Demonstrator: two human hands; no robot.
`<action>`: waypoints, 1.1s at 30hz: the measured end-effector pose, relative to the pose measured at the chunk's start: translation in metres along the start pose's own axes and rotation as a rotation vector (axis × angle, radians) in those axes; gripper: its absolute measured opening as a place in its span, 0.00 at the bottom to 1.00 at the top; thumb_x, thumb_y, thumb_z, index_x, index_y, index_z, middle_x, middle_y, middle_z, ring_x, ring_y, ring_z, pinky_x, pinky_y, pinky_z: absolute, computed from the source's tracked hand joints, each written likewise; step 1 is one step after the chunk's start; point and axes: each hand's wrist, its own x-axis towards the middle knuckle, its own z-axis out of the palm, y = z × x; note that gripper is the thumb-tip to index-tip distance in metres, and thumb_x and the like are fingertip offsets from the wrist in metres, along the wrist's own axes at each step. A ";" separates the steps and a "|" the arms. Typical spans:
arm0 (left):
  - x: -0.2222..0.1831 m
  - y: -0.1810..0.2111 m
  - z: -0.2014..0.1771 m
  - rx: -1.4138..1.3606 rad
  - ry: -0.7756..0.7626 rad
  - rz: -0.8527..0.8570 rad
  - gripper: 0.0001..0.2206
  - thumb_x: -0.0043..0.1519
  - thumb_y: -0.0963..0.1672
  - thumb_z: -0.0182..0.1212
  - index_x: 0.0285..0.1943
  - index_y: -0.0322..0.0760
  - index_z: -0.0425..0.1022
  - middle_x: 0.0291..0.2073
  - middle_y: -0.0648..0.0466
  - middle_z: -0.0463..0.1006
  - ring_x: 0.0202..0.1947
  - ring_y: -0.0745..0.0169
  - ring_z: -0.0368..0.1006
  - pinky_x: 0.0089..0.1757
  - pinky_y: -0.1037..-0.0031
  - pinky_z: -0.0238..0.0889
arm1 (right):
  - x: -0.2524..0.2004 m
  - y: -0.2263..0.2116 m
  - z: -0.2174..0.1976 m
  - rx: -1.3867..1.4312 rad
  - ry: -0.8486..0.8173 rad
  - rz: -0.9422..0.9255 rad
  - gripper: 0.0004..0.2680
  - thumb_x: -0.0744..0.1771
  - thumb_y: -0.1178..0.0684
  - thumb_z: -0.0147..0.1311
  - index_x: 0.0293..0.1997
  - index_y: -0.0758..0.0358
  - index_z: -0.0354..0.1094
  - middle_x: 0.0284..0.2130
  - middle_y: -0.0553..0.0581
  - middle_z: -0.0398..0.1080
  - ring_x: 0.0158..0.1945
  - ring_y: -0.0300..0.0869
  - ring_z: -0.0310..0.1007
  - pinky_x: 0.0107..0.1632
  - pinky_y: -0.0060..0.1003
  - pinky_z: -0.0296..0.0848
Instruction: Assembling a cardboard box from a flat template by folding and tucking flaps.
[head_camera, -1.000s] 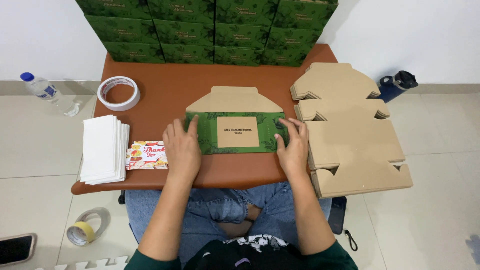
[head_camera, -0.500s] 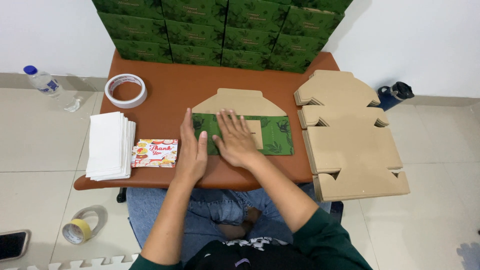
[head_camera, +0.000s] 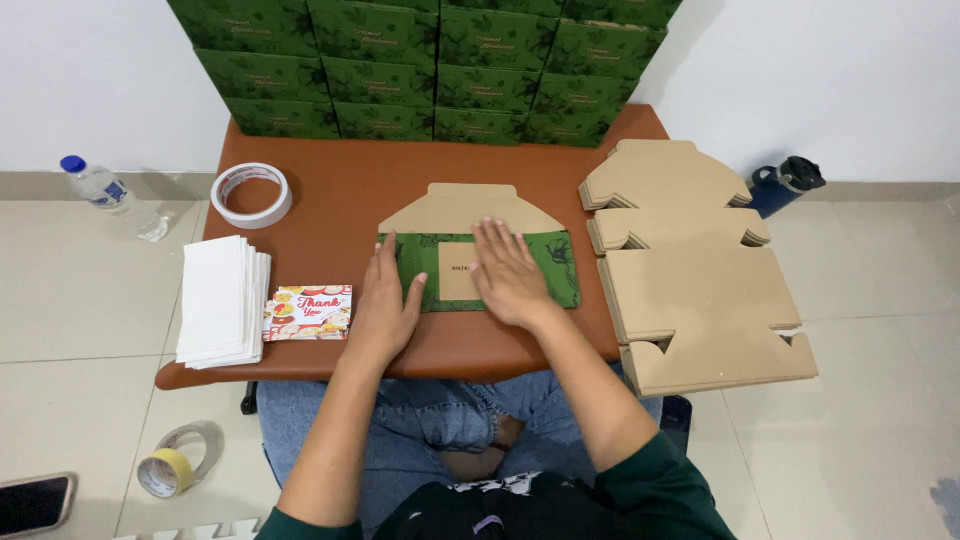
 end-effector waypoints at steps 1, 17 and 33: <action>0.008 -0.003 0.003 -0.001 -0.004 0.006 0.32 0.68 0.46 0.52 0.79 0.32 0.42 0.67 0.24 0.55 0.71 0.24 0.49 0.62 0.41 0.50 | 0.002 0.023 0.003 0.001 0.004 0.006 0.24 0.72 0.42 0.25 0.78 0.59 0.33 0.77 0.61 0.30 0.79 0.48 0.23 0.75 0.48 0.23; 0.118 -0.024 -0.023 0.507 -0.306 -0.016 0.59 0.36 0.56 0.84 0.78 0.42 0.54 0.74 0.42 0.56 0.73 0.42 0.48 0.66 0.48 0.38 | 0.042 0.105 -0.030 0.201 0.236 0.215 0.27 0.58 0.52 0.71 0.63 0.58 0.64 0.54 0.67 0.63 0.62 0.60 0.66 0.63 0.51 0.67; 0.091 0.000 -0.092 0.306 0.081 0.474 0.03 0.59 0.44 0.70 0.40 0.50 0.83 0.35 0.61 0.77 0.43 0.57 0.76 0.49 0.67 0.57 | 0.001 0.056 -0.100 0.128 0.530 -0.345 0.09 0.63 0.65 0.61 0.40 0.54 0.69 0.35 0.53 0.77 0.43 0.51 0.77 0.47 0.44 0.73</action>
